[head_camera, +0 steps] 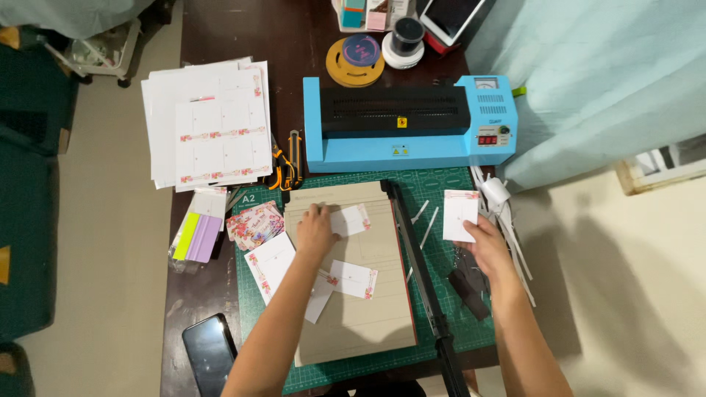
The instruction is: The person uses a paper trimmer to cut small printed cards from a larger sheet. They align the paper, press down the trimmer handle to cut, and then separate the cut pieces, repeating the process for multiple cards.
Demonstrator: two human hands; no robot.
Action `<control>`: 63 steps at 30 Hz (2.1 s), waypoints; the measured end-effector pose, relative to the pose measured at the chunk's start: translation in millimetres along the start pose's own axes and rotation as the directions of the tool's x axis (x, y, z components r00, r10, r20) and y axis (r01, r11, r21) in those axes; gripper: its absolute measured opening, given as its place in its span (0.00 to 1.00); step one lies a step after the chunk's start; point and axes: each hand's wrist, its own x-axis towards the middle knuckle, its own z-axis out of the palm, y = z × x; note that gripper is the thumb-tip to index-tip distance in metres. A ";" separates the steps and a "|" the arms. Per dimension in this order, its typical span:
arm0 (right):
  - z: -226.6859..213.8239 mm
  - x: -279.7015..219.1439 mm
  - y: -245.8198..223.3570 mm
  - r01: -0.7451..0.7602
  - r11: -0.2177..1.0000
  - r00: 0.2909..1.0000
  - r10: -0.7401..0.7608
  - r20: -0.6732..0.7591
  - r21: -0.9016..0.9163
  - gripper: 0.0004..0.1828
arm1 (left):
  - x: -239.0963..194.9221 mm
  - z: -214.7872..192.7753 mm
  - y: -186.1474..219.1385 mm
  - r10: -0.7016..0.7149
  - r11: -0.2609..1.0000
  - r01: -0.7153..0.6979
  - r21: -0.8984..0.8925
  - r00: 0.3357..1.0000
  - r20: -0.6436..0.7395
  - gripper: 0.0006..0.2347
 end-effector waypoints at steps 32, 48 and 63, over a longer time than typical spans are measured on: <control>71.4 -244.8 -77.6 0.025 0.805 0.968 -0.167 0.186 0.593 0.24 | 27.3 22.4 -112.7 -0.207 0.946 0.192 -0.260 0.978 -0.032 0.27; 85.2 -241.9 -66.7 -0.040 0.773 0.995 -0.025 0.095 0.633 0.20 | -40.6 -51.9 -85.2 -0.274 0.627 0.299 -0.719 0.949 0.156 0.16; 123.1 -243.2 -37.1 0.008 0.848 0.999 -0.035 0.040 0.530 0.26 | -229.0 -72.0 34.8 0.270 -0.176 0.098 -0.980 0.962 0.048 0.11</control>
